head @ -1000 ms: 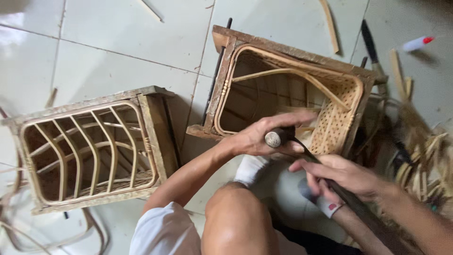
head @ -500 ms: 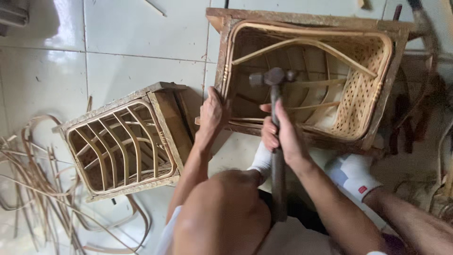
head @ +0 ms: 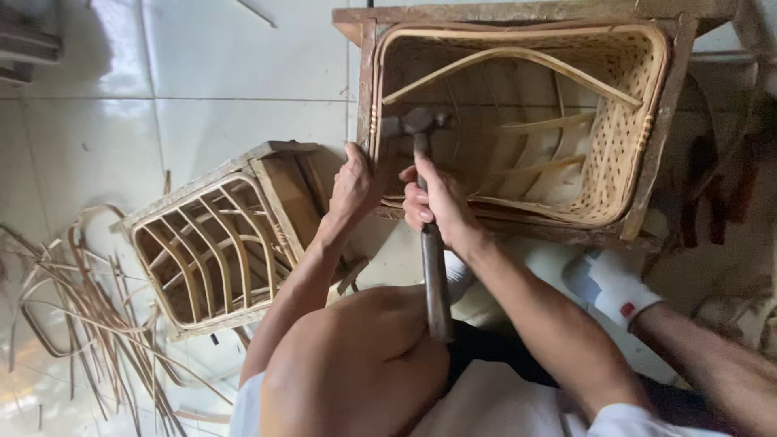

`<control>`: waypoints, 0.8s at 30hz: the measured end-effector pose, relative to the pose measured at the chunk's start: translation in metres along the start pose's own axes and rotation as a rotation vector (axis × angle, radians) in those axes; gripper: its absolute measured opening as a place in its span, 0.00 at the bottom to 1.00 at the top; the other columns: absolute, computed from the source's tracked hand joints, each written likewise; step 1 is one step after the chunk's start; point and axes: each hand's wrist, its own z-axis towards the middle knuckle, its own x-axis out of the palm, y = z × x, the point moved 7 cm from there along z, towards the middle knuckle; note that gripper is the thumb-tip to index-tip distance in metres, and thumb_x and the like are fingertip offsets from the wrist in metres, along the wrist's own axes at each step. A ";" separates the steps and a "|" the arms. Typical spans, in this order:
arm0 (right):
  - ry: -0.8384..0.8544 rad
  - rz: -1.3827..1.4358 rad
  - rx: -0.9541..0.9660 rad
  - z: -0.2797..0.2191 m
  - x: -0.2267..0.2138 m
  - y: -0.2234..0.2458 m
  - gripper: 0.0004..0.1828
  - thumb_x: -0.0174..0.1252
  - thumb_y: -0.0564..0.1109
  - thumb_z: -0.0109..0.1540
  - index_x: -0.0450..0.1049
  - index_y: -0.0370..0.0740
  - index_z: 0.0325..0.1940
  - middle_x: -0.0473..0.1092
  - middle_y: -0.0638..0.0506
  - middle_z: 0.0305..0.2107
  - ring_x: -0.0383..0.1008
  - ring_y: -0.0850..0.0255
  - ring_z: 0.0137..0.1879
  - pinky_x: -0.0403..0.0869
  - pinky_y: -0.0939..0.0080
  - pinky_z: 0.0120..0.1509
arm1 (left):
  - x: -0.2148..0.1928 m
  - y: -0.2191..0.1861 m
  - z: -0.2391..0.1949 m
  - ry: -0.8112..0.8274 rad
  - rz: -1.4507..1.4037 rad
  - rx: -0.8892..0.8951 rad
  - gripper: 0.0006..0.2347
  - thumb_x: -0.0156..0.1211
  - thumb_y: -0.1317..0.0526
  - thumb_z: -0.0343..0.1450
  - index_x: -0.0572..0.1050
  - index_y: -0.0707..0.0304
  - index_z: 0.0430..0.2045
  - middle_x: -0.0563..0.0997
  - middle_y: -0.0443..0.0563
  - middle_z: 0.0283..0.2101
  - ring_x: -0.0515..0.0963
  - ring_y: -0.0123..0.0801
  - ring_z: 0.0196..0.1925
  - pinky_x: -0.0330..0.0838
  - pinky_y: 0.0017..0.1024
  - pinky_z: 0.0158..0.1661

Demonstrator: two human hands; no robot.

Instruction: The person assembles a rectangular basket by inserting curved bamboo strips into a wooden frame, securing them with a hammer, and applying glue to the joints. The person uses pliers to trim excess material and adjusts the strips to fit the frame.

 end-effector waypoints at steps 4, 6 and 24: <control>-0.018 -0.029 -0.092 0.005 0.001 0.012 0.25 0.52 0.63 0.68 0.67 0.37 0.44 0.52 0.64 0.14 0.52 0.74 0.14 0.56 0.69 0.16 | 0.002 0.003 0.004 0.019 0.017 0.027 0.22 0.57 0.50 0.72 0.57 0.71 0.45 0.80 0.82 0.33 0.80 0.75 0.39 0.73 0.59 0.42; 0.002 -0.024 -0.067 0.008 -0.001 0.010 0.24 0.53 0.63 0.68 0.66 0.37 0.44 0.52 0.64 0.14 0.52 0.74 0.14 0.56 0.69 0.16 | 0.005 0.010 0.003 0.028 0.012 -0.024 0.23 0.59 0.49 0.73 0.58 0.71 0.43 0.79 0.82 0.33 0.79 0.76 0.39 0.72 0.60 0.41; 0.022 -1.024 -0.486 -0.020 0.029 0.101 0.20 0.37 0.54 0.71 0.69 0.40 0.42 0.57 0.59 0.10 0.59 0.71 0.09 0.62 0.65 0.12 | -0.026 -0.046 0.012 -0.437 0.029 0.294 0.32 0.63 0.55 0.68 0.55 0.83 0.58 0.75 0.83 0.49 0.78 0.71 0.46 0.74 0.54 0.43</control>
